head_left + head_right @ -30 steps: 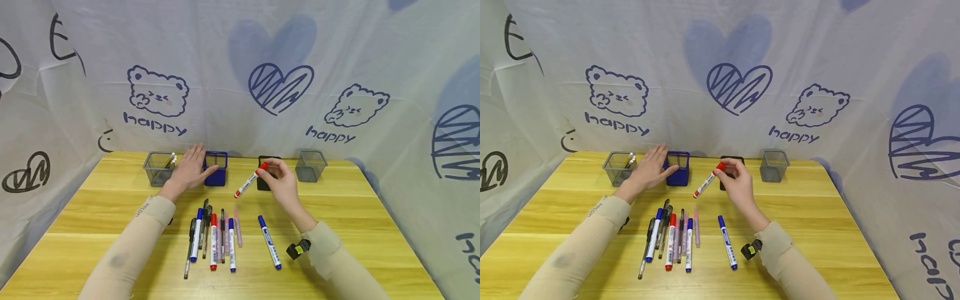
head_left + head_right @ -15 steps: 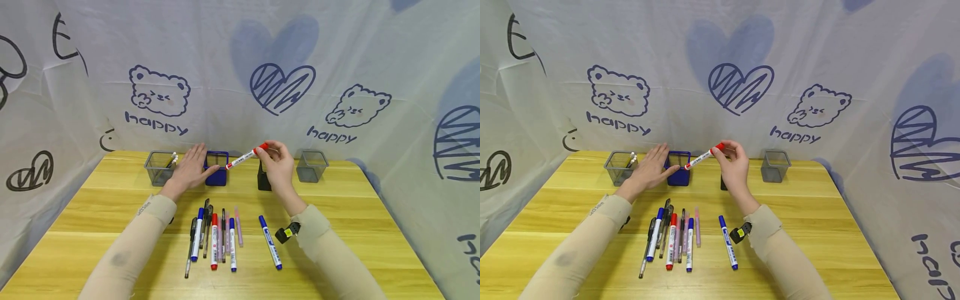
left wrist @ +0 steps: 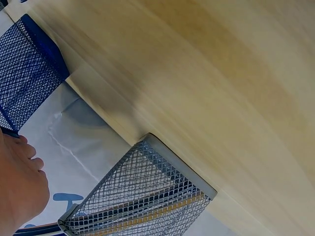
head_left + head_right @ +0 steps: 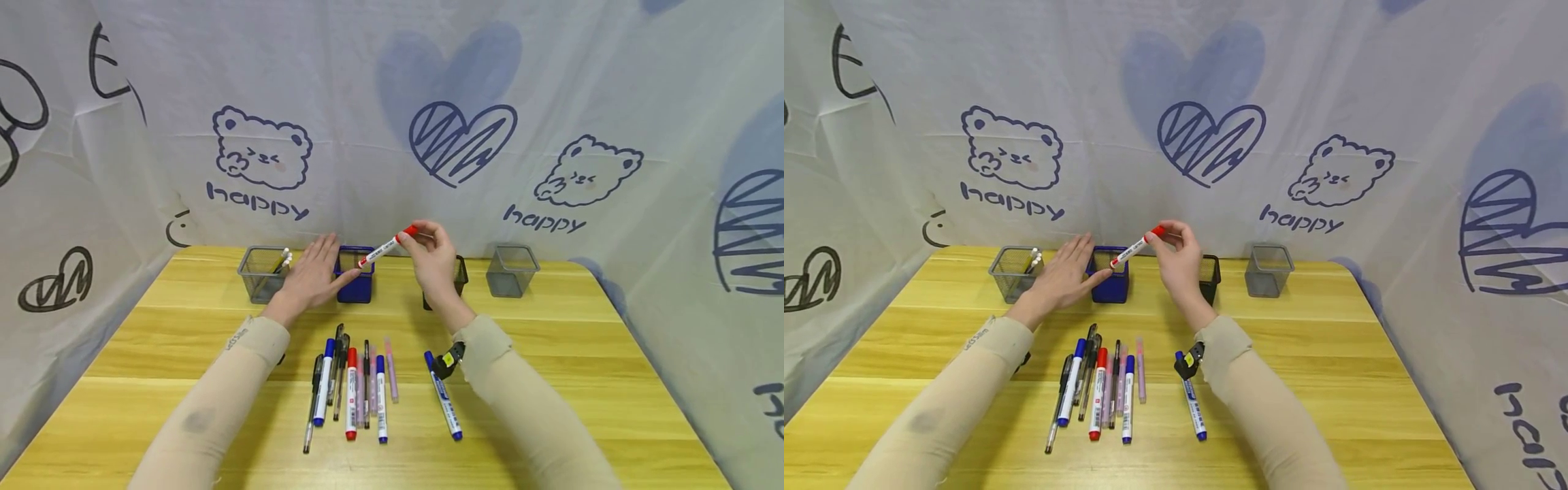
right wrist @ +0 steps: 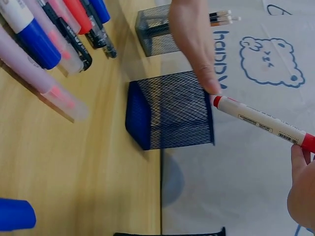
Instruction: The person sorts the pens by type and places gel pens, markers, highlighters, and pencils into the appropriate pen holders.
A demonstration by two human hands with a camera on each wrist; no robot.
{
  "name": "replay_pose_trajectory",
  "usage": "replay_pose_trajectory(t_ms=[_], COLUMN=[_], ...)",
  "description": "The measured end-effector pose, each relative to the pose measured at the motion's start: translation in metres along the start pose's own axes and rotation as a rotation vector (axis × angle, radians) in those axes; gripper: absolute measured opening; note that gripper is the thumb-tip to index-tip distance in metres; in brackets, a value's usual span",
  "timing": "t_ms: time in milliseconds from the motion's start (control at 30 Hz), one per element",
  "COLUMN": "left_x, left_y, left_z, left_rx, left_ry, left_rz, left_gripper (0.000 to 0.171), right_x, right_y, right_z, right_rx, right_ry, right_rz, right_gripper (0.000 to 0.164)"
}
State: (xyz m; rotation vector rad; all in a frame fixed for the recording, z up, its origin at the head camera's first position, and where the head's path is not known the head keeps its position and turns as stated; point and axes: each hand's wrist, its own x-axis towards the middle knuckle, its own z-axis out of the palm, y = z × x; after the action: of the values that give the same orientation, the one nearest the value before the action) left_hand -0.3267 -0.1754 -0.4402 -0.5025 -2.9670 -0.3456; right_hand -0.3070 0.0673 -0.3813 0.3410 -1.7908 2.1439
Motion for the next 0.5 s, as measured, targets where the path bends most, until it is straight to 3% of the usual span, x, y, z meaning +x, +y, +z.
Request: replay_pose_trajectory(t_ms=[500], left_x=[0.000], left_y=[0.000], left_z=[-0.002], left_rx=[0.006], left_ry=[-0.019], left_rz=[-0.014], left_gripper=[0.094], right_x=[0.000], right_y=[0.029], right_z=[0.022], right_rx=[-0.145], right_ry=[-0.056], right_rz=[0.067], right_gripper=[0.029])
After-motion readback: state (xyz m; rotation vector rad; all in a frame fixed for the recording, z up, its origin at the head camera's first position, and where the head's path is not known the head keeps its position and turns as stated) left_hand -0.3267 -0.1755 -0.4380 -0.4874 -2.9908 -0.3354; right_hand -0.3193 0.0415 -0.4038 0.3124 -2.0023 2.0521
